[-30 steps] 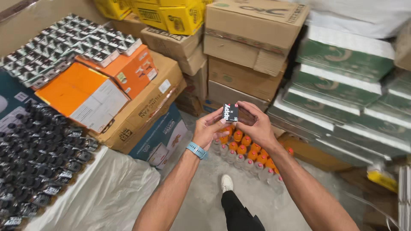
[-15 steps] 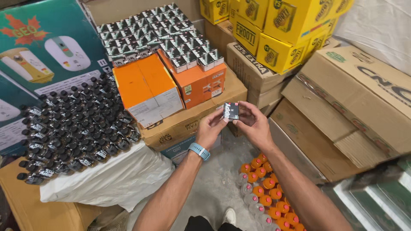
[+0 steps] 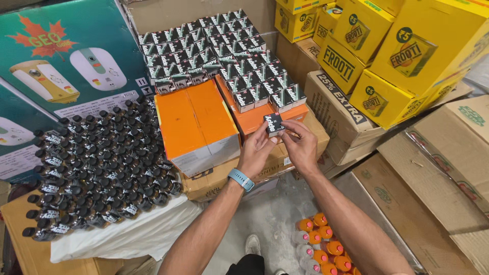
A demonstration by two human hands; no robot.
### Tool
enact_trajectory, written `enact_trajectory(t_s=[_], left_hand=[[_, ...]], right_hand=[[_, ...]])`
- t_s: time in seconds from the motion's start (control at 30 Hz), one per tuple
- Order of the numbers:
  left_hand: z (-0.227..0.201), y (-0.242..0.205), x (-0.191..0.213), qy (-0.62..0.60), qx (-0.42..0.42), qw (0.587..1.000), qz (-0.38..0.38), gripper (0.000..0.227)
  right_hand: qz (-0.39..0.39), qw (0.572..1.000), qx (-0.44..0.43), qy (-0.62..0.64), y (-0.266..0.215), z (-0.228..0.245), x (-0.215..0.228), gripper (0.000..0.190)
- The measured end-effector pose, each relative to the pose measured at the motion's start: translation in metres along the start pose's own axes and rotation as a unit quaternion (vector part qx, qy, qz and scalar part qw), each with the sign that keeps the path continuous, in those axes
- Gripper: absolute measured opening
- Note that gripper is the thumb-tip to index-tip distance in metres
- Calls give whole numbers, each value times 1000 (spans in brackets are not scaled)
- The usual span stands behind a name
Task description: The person repeatedly picks up small black and white boxes from a white sack and places them into an open orange cardboard box. The person continues this repetitive stacking action throughout the clip.
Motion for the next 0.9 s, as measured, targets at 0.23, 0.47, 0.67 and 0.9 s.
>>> enact_trajectory(t_s=[0.23, 0.47, 0.67, 0.9], left_hand=[[-1, 35, 20, -44, 8, 999, 3, 68], [-2, 48, 25, -76, 2, 997, -24, 68], [6, 50, 30, -79, 3, 995, -55, 68], [-21, 28, 22, -54, -18, 996, -65, 96]], right_hand=[[-11, 993, 29, -116, 37, -12, -13, 26], [-18, 991, 37, -126, 51, -17, -20, 20], [-18, 995, 26, -99, 49, -13, -18, 21], [6, 1000, 7, -30, 34, -4, -1, 30]])
Point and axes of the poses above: each hand's wrist, its own y-axis towards the middle knuckle, its own x-axis out of the back of the hand, z = x × y, the point moved 10 cm from there along y, towards the middle knuckle
